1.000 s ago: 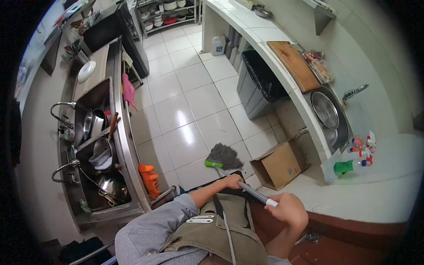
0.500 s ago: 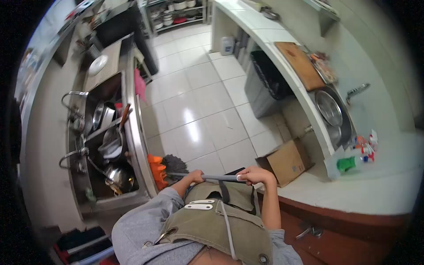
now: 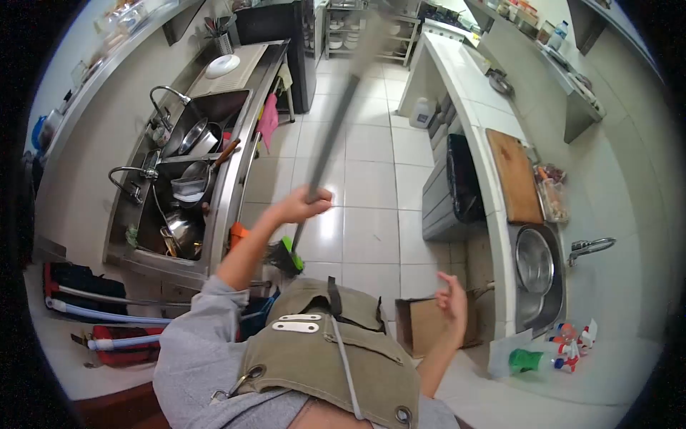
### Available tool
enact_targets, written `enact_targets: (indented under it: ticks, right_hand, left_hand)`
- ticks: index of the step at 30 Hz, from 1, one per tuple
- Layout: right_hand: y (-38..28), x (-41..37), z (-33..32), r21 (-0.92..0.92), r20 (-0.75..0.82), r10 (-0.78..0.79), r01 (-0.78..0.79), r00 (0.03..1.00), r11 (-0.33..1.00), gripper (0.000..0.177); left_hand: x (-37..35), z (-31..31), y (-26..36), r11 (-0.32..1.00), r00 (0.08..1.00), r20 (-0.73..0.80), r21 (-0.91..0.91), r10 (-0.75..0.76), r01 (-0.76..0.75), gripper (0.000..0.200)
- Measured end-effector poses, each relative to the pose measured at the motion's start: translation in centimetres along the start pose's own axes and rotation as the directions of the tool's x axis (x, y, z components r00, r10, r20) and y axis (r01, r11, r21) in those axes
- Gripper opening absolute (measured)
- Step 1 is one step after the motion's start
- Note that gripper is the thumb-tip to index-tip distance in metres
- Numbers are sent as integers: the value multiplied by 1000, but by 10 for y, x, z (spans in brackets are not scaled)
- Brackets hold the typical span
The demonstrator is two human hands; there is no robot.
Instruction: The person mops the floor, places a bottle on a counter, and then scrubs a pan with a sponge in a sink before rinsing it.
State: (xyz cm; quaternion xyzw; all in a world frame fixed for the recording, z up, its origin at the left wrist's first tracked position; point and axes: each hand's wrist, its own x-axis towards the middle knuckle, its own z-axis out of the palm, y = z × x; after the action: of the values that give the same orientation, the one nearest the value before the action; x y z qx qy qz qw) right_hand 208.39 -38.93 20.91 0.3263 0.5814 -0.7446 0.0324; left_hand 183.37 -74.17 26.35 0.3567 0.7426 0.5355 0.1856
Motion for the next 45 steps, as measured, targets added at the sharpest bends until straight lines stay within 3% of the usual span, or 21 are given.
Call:
enact_targets:
  ticks: [3, 8, 10, 13, 15, 17, 19, 20, 21, 23, 24, 25, 26, 27, 28, 30, 32, 34, 36, 42, 45]
  right_hand:
    - [37, 46, 0, -3, 211, 166, -169, 963, 986, 47]
    - [141, 133, 4, 33, 604, 443, -576, 663, 816, 58]
    - [136, 131, 30, 136, 566, 661, -847, 493, 515, 66]
    - [139, 148, 43, 396, 617, 472, -766, 630, 506, 71]
    - [139, 167, 41, 612, 441, 495, -654, 749, 444, 48]
    - [138, 178, 43, 720, 287, 585, -573, 759, 391, 37]
    - [174, 202, 21, 760, 267, 594, -545, 759, 355, 29]
    - [180, 200, 11, 752, 268, 593, -550, 759, 363, 29]
    - [179, 199, 7, 762, 213, 606, -518, 767, 388, 30]
    - [176, 201, 3, 768, 164, 610, -488, 776, 414, 33]
    - [180, 200, -4, 821, 162, 610, -448, 776, 352, 34]
    - [180, 201, -9, 868, 159, 609, -404, 777, 289, 36]
    - [179, 199, -10, 864, 156, 608, -405, 779, 297, 36]
    - [171, 188, -3, 883, 212, 564, -404, 799, 240, 35]
    - [165, 180, 7, 894, 268, 515, -409, 814, 182, 34]
    - [154, 180, 23, 885, 332, 411, -431, 849, 174, 34]
    - [133, 179, 46, 870, 331, 108, -347, 937, 351, 33]
    - [83, 165, 68, 844, 289, 38, -273, 957, 462, 30]
    - [66, 191, 68, 879, 376, -80, -329, 923, 345, 30]
    - [-15, 217, 98, 820, 406, -338, -176, 849, 544, 31]
    - [-54, 203, 126, 770, 399, -385, -76, 832, 634, 30]
  left_hand:
    - [-20, -26, 70, 995, 986, 161, -97, 47, -32, 41]
    - [-66, -23, 159, 817, 856, 171, -436, 488, -379, 42]
    - [-78, -17, 192, 704, 763, 176, -552, 622, -446, 38]
    - [-91, -1, 230, 590, 498, 340, -612, 797, -526, 41]
    - [-100, 18, 261, 556, 403, 384, -531, 831, -639, 35]
    - [-123, 39, 278, 298, 335, 33, -546, 942, -783, 31]
    - [-170, 54, 298, -101, 193, -553, -457, 811, -884, 18]
    - [-226, 47, 286, -96, 42, -723, -149, 690, -984, 10]
    - [-259, 43, 283, 114, 57, -773, 20, 632, -993, 24]
    - [-341, 40, 262, 579, -5, -858, 352, 514, -735, 34]
    - [-380, 43, 253, 580, -8, -859, 353, 513, -734, 34]
    - [-417, 48, 243, 883, -227, -909, 401, 350, -243, 43]
    - [-444, 48, 234, 944, -488, -822, 167, 292, 283, 53]
    - [-460, 45, 223, 946, -498, -818, 160, 288, 283, 53]
    - [-472, 45, 205, 780, -581, -635, 55, 509, 623, 57]
    - [-507, 55, 167, 363, -371, -454, -107, 810, 925, 63]
    - [-543, 77, 125, -200, -8, -574, -298, 818, 933, 61]
    - [-476, 107, 116, -117, -390, -751, -521, 532, 845, 62]
    - [-527, 131, 41, 62, -374, -788, -396, 489, 916, 57]
    - [-529, 202, -86, 234, -366, -914, -322, 177, 917, 36]
    - [-499, 235, -123, 138, -375, -885, -423, -274, 896, 42]
